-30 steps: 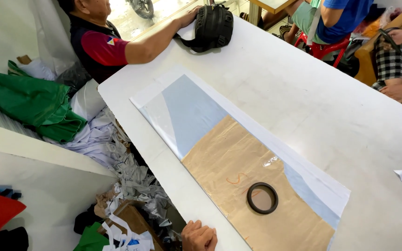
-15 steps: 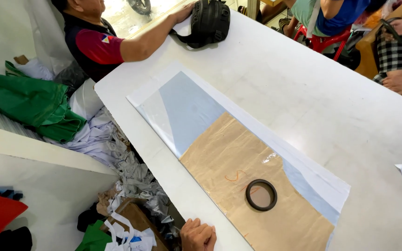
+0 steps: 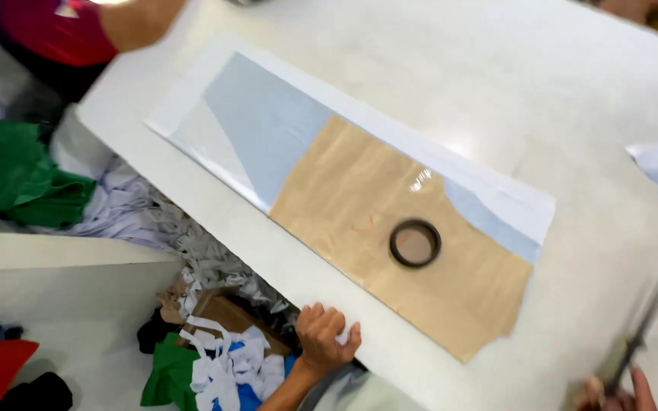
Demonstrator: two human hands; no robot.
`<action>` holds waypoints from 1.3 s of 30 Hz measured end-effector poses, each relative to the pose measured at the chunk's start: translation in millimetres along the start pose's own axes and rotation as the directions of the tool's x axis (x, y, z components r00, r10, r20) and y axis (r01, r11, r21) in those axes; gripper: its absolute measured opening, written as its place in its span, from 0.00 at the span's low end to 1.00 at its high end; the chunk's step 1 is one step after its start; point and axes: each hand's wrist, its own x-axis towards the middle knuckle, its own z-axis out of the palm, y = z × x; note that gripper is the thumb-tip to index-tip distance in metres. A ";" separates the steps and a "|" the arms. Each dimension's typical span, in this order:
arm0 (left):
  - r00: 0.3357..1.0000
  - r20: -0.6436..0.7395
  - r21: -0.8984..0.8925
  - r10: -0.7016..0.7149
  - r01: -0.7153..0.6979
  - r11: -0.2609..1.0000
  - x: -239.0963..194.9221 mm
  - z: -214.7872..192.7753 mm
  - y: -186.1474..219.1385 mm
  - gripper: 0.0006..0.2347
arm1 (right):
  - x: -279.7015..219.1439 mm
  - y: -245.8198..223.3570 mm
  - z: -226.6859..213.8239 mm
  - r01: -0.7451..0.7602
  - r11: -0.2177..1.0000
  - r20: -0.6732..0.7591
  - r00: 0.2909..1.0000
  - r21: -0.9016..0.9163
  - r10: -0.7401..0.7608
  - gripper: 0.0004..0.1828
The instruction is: Cutting out a garment piece from white fabric using large scissors and a paper pattern as a guide.
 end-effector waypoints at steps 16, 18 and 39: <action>0.893 0.394 -0.354 0.216 -0.069 0.933 98.6 73.6 111.5 0.07 | -202.3 -76.7 105.5 0.472 0.852 0.286 0.869 -0.228 -0.404 0.35; 0.892 0.370 -0.336 0.258 -0.131 0.933 101.6 99.7 114.2 0.11 | -184.9 -73.4 89.5 0.505 0.836 0.327 0.844 -0.214 -0.426 0.35; 0.870 0.401 -0.269 0.287 -0.188 0.945 111.0 123.3 127.1 0.16 | -179.8 -128.1 58.7 0.331 0.794 0.347 0.924 -0.510 -0.162 0.46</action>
